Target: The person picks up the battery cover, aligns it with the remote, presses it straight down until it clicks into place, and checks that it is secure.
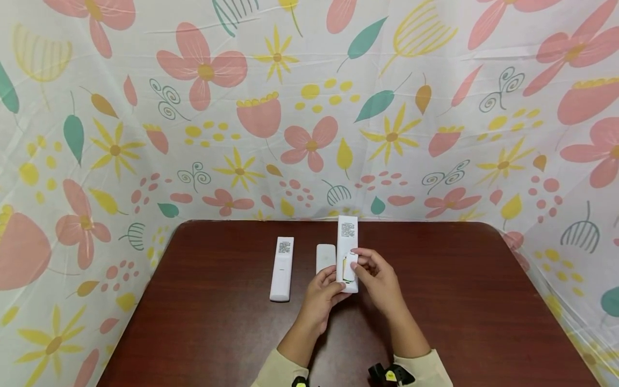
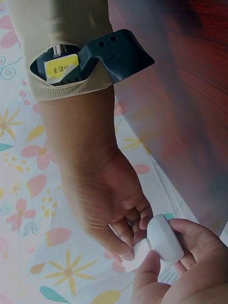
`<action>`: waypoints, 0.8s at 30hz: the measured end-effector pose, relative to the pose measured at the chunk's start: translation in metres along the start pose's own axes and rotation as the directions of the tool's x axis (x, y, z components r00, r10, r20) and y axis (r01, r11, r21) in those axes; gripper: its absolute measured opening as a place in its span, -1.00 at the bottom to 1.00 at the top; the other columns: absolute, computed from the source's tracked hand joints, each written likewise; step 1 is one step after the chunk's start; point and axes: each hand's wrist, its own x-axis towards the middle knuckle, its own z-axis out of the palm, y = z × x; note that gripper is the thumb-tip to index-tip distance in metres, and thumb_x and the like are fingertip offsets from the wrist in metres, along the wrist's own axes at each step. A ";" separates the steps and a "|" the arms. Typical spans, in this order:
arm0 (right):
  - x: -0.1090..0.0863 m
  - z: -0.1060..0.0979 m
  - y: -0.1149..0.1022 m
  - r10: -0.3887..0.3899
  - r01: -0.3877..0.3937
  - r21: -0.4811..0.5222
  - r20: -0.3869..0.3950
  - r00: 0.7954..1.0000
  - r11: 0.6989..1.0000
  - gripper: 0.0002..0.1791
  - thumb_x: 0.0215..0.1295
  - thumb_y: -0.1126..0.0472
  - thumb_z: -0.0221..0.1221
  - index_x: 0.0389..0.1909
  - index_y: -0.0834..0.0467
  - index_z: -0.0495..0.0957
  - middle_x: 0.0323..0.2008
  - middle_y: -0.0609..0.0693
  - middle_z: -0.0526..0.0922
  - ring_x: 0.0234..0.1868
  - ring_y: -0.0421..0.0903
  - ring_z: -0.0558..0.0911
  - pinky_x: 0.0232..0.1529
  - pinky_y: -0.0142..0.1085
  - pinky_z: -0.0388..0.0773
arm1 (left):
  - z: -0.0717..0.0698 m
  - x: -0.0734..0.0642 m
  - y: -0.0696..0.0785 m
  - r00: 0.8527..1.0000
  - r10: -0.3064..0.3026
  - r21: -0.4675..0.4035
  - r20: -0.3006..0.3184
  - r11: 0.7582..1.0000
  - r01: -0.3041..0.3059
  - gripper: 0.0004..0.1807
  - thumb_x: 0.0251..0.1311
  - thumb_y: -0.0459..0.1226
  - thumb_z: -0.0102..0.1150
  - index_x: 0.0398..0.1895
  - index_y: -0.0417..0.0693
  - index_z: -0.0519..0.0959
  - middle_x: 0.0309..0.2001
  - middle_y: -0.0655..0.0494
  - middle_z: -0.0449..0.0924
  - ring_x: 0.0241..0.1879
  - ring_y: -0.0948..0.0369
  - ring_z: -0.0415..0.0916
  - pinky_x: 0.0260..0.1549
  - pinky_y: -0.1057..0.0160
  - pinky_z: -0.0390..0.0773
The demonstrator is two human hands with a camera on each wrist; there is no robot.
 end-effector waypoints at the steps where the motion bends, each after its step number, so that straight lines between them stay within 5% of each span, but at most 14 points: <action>1: 0.000 0.000 0.000 0.001 -0.001 -0.002 0.001 1.000 1.000 -0.69 0.38 0.25 0.26 0.11 0.09 0.61 -0.23 0.13 0.70 -0.31 -0.24 0.58 -0.26 -0.42 0.50 | 0.000 0.000 0.000 1.000 0.000 0.001 0.002 1.000 0.000 -0.40 0.19 -0.48 0.12 0.35 -0.31 0.36 0.17 -0.16 0.57 -0.07 0.18 0.64 -0.08 0.25 0.68; 24: -0.004 0.005 -0.007 0.018 -0.017 -0.041 0.026 1.000 0.999 -0.69 0.38 0.32 0.23 0.12 0.16 0.59 -0.21 0.20 0.65 -0.29 -0.24 0.54 -0.24 -0.44 0.47 | -0.003 -0.002 0.002 1.000 0.012 0.000 0.014 1.000 -0.012 -0.41 0.21 -0.47 0.13 0.35 -0.32 0.33 0.15 -0.23 0.61 -0.12 0.21 0.66 -0.08 0.24 0.67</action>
